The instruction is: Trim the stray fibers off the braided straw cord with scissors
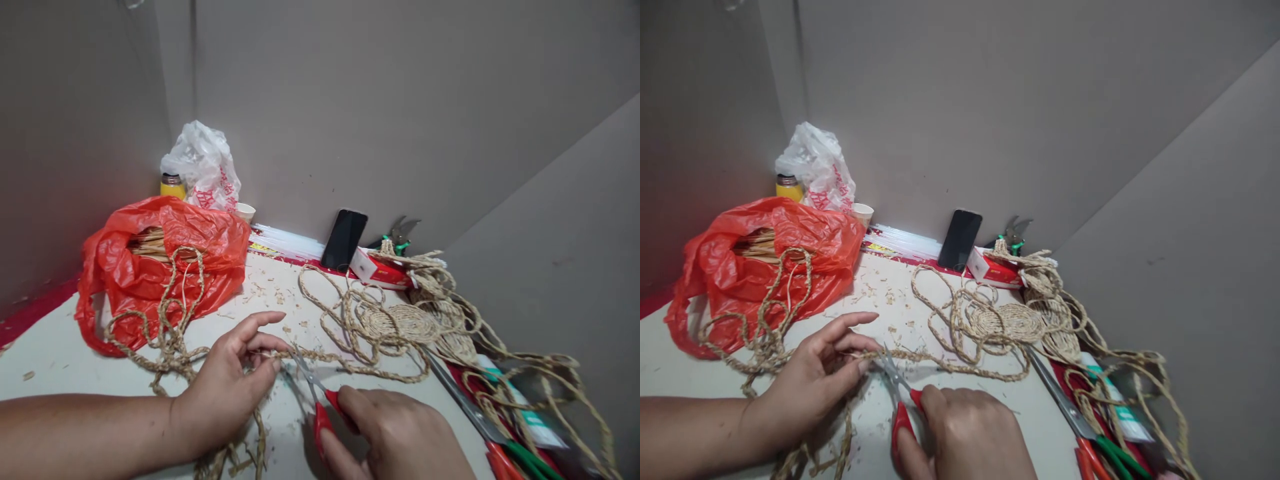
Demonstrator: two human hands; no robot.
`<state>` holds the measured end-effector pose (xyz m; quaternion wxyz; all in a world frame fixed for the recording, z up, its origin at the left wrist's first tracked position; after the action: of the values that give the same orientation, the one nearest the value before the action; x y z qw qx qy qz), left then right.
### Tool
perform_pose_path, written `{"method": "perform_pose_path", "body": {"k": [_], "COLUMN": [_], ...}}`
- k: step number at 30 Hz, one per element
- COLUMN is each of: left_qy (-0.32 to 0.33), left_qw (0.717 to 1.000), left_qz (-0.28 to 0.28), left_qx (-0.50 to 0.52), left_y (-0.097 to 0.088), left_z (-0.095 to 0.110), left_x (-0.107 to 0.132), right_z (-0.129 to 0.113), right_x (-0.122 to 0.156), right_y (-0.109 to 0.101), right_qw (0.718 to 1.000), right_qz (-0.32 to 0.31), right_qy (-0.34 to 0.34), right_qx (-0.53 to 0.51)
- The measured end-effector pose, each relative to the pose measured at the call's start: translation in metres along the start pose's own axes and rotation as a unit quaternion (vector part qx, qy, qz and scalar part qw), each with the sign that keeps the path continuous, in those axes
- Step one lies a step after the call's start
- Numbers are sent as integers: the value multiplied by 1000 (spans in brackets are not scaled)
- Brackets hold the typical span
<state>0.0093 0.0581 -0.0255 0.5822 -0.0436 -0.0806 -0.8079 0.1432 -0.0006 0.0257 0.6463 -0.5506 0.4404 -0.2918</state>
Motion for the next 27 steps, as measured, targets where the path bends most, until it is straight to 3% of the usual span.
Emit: {"method": "perform_pose_path", "body": {"k": [6, 9, 12, 15, 17, 19, 23, 27], "left_qy": [16, 11, -5, -13, -20, -28, -38, -43], "left_qw": [1000, 1000, 999, 999, 999, 999, 997, 993], "left_qz": [8, 18, 26, 27, 28, 22, -25, -82], "left_qx": [-10, 1, 20, 35, 39, 41, 57, 76], "left_y": [-3, -5, -6, -7, -8, -7, 1, 13], "left_z": [1, 2, 2, 3, 3, 2, -3, -8], "left_x": [-1, -1, -1, -2, -2, -2, -2, 0], "right_z": [0, 10, 24, 37, 40, 41, 41, 40], "right_x": [2, 5, 7, 5, 3, 3, 5, 7], "right_y": [1, -8, -19, -14, 0, 16, 39, 53], "right_qw": [999, 998, 991, 964, 922, 860, 718, 628], "right_qz": [-5, 19, 58, 44, 7, -16, 15, 44], "right_qy": [-14, -1, 40, 113, 172, 228, 285, 310], "right_qx": [-30, -60, -110, -235, -345, -457, -635, -713]}}
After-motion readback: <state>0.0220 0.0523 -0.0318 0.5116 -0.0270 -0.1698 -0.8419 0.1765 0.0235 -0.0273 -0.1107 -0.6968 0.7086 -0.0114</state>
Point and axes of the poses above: each hand's wrist, its own x-axis away from the middle knuckle, its own y-axis out of the palm, z = x × y, the point moved 9 cm from there along -x, towards the middle knuckle, and after that the axes turned 3 degrees about -y, right-handed, at the moved point
